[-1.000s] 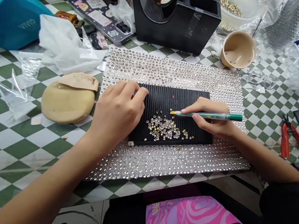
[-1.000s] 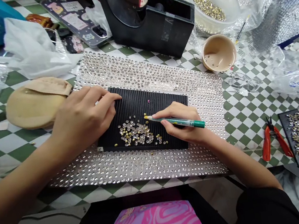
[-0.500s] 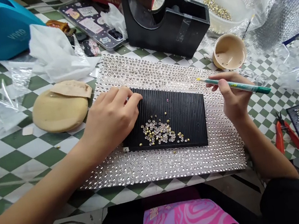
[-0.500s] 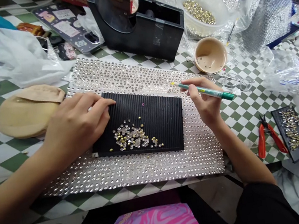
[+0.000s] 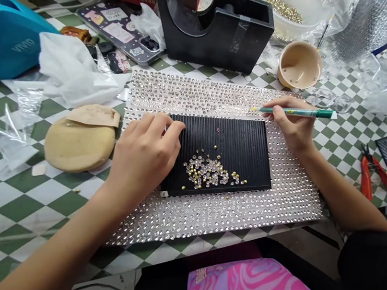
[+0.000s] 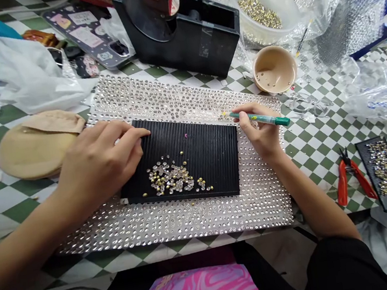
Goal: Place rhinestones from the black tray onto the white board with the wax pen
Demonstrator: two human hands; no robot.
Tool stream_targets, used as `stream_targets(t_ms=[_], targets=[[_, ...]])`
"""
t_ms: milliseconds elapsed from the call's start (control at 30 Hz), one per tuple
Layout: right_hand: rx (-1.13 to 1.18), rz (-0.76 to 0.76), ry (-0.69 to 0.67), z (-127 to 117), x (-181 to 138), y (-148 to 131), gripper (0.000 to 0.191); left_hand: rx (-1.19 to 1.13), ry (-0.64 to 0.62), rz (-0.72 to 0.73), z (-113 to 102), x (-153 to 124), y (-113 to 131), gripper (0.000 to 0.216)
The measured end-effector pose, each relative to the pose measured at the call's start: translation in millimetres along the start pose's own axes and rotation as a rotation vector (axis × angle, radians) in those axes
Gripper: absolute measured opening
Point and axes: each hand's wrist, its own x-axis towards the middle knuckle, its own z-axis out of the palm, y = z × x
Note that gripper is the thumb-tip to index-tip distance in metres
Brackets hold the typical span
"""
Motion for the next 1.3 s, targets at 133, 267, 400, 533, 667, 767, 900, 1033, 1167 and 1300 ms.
stream_targets(t_ms=[133, 267, 400, 533, 667, 767, 900, 1033, 1167, 1300], targets=[[0.020, 0.015, 0.026, -1, 0, 3, 0.014, 0.023, 0.010, 0.007, -1, 1, 1, 0.020], [0.029, -0.032, 0.054, -6, -1, -9, 0.016, 0.033, 0.008, 0.016, -2, 1, 0, 0.021], [0.042, -0.163, -0.104, -7, -12, -40, 0.016, 0.032, 0.011, 0.024, -3, 2, 0, 0.022], [0.109, -0.218, -0.374, 7, -24, -58, 0.019, 0.030, 0.015, 0.024, -3, 3, 1, 0.022], [0.087, -0.204, -0.446, 18, -28, -54, 0.021, 0.013, 0.010, 0.021, -3, 4, 1, 0.025], [0.074, -0.194, -0.456, 19, -28, -52, 0.020, 0.009, 0.049, 0.039, -2, 4, 1, 0.025], [0.097, -0.182, -0.403, 19, -30, -52, 0.020, 0.024, 0.104, 0.047, -2, 5, 3, 0.022], [0.116, -0.154, -0.377, 19, -32, -51, 0.019, 0.021, 0.097, 0.035, -3, 5, 3, 0.022], [0.128, -0.142, -0.368, 19, -32, -50, 0.018, 0.005, 0.059, 0.009, -2, 3, 2, 0.023], [0.119, -0.156, -0.378, 19, -32, -50, 0.020, 0.001, 0.043, 0.023, -1, 2, 2, 0.023]])
